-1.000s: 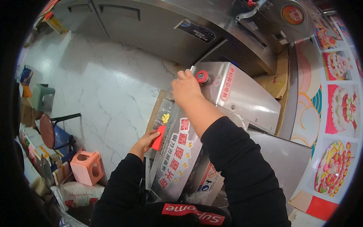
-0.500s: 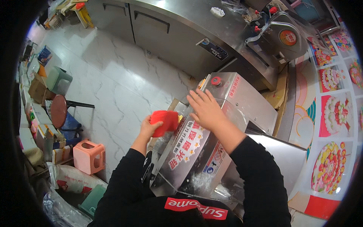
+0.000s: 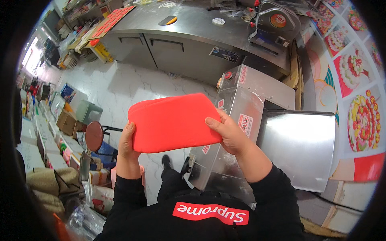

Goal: The person repeatedly flattens small red dough pieces on a metal table using a bench scraper, then places them on a cardboard sheet. They also feed a larger piece of red dough through a dough sheeter to produce a flat sheet, which is placed on the table.

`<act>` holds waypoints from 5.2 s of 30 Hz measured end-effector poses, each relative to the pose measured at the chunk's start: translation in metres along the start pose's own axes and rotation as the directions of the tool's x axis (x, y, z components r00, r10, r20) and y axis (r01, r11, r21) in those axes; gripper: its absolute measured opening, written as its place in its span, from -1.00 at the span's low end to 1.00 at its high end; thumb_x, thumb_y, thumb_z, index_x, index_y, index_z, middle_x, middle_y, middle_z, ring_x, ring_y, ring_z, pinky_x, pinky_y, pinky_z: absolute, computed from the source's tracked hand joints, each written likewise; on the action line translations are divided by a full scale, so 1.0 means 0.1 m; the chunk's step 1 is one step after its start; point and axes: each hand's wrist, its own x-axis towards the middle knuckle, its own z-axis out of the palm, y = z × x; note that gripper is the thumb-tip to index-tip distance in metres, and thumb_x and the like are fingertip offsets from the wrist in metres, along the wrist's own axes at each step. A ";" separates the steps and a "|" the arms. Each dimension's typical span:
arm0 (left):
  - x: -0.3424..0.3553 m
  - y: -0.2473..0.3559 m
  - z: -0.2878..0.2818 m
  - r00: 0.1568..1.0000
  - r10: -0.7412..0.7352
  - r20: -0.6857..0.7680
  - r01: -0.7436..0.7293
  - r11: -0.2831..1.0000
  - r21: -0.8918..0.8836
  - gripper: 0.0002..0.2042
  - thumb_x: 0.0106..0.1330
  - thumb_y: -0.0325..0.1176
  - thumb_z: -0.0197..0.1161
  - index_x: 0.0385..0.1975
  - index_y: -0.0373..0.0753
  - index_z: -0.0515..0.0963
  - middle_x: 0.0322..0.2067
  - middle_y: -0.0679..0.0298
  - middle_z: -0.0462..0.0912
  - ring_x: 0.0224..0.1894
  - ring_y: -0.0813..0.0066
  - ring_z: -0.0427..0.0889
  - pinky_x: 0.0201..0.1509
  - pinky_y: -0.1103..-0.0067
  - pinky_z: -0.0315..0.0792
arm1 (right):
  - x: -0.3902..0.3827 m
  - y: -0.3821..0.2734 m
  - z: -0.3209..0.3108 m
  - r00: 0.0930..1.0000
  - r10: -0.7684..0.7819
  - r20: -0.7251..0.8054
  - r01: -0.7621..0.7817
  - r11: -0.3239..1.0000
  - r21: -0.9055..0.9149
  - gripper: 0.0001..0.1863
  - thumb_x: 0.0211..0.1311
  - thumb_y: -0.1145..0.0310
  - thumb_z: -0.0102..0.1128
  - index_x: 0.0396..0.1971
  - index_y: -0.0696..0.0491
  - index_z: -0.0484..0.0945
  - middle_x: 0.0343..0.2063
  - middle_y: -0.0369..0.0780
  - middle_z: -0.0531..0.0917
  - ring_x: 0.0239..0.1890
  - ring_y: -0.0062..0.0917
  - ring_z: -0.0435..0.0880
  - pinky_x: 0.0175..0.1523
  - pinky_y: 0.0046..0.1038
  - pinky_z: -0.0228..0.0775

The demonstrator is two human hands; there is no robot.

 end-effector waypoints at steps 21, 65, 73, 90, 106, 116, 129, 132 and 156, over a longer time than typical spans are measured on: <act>0.60 2.93 -2.73 0.991 0.042 -0.128 -0.023 0.989 0.145 -0.46 0.17 -0.11 0.35 0.05 -0.31 0.40 -0.06 0.23 0.56 0.00 0.45 0.53 0.10 0.50 0.39 | 2.87 0.98 2.63 0.986 0.100 0.135 -0.115 0.987 0.108 -0.40 0.29 0.23 0.10 0.24 0.18 0.19 0.08 -0.17 0.48 0.09 -0.53 0.50 0.16 -0.47 0.35; 7.98 5.78 -4.55 0.994 0.083 -0.071 -0.025 0.810 0.586 -0.46 0.24 -0.36 0.27 0.17 -0.31 0.21 0.08 0.04 0.41 0.16 0.36 0.39 0.18 0.48 0.32 | 10.40 -0.38 2.14 0.897 -0.151 -0.415 0.127 0.988 -0.085 -0.46 0.35 -0.01 -0.03 0.07 0.16 0.39 0.00 -0.18 0.55 0.02 -0.48 0.54 0.10 -0.40 0.38; 8.17 6.87 -5.68 0.763 0.575 -0.295 -0.320 0.734 0.599 -0.69 0.29 -0.48 0.17 0.01 -0.28 0.37 -0.12 0.23 0.56 -0.06 0.52 0.53 0.08 0.58 0.37 | 11.45 -0.22 0.94 0.581 -0.073 -0.810 -0.073 0.987 -0.141 -0.38 0.31 -0.02 0.02 0.17 0.17 0.32 0.14 -0.09 0.44 0.17 -0.35 0.43 0.21 -0.32 0.28; 10.86 8.63 -11.03 0.663 0.033 -0.748 0.288 0.911 0.296 -0.26 0.16 -0.53 0.20 0.31 -0.26 -0.06 -0.14 0.12 0.49 -0.36 0.36 0.64 -0.49 0.61 0.47 | 13.57 0.56 4.38 0.478 -0.744 -0.467 -0.024 0.521 -0.853 -0.53 0.30 0.48 -0.04 0.21 0.16 0.24 0.21 -0.17 0.34 0.01 -0.56 0.43 0.20 -0.46 0.21; 11.02 9.89 -9.89 0.758 0.635 -0.151 -0.230 0.475 0.849 -0.95 0.21 -0.47 0.17 -0.39 -0.27 0.53 -0.48 0.23 0.55 -0.47 0.43 0.49 -0.30 0.47 0.38 | 14.29 0.78 5.73 0.713 -0.535 -0.452 0.036 0.673 -0.739 -0.60 0.29 0.46 0.01 0.12 0.19 0.32 -0.05 -0.09 0.55 -0.09 -0.49 0.55 0.06 -0.43 0.37; 9.32 9.70 -6.99 0.258 -0.250 0.933 -0.921 -0.355 0.159 -0.77 -0.02 -0.36 0.14 -0.32 -0.19 0.54 -0.54 0.36 0.41 -0.41 0.46 0.45 -0.33 0.53 0.30 | 14.35 0.26 6.50 0.560 -0.827 -0.054 0.446 0.355 -0.822 -0.09 0.08 0.30 0.30 0.35 0.11 -0.06 0.26 -0.05 0.22 0.21 -0.27 0.36 0.25 -0.27 0.21; 8.32 7.21 -5.19 0.570 0.032 0.821 -0.810 -0.150 0.568 -0.40 0.03 -0.16 0.37 0.10 -0.22 0.39 0.07 0.10 0.41 0.14 0.16 0.35 0.16 0.19 0.23 | 11.41 0.24 4.08 0.750 -0.212 -0.626 0.577 0.672 0.464 -0.62 0.32 0.31 -0.17 0.03 0.19 0.40 -0.02 -0.10 0.54 0.01 -0.29 0.53 0.11 -0.23 0.41; 8.45 6.51 -4.69 0.534 -0.179 0.826 -0.833 -0.281 0.478 -0.20 -0.05 -0.09 0.42 0.23 -0.19 0.25 0.27 0.09 0.17 0.37 0.14 0.03 0.33 0.02 -0.07 | 11.04 0.17 3.40 0.631 -0.318 -0.708 0.723 0.574 0.386 -0.61 0.34 0.28 -0.17 0.05 0.19 0.38 0.01 -0.10 0.52 0.03 -0.29 0.52 0.11 -0.22 0.40; 11.08 5.03 -4.34 0.679 -0.690 0.250 -0.630 -0.373 0.681 -0.02 -0.16 -0.23 0.49 0.33 -0.18 0.05 0.25 0.07 0.22 0.27 0.06 0.23 0.34 0.34 0.17 | 11.12 -0.60 1.04 0.755 -0.059 -0.653 -0.655 -0.015 -0.756 0.27 -0.41 -0.24 0.44 0.34 0.04 0.01 0.17 0.00 0.37 0.19 -0.12 0.37 0.23 -0.25 0.23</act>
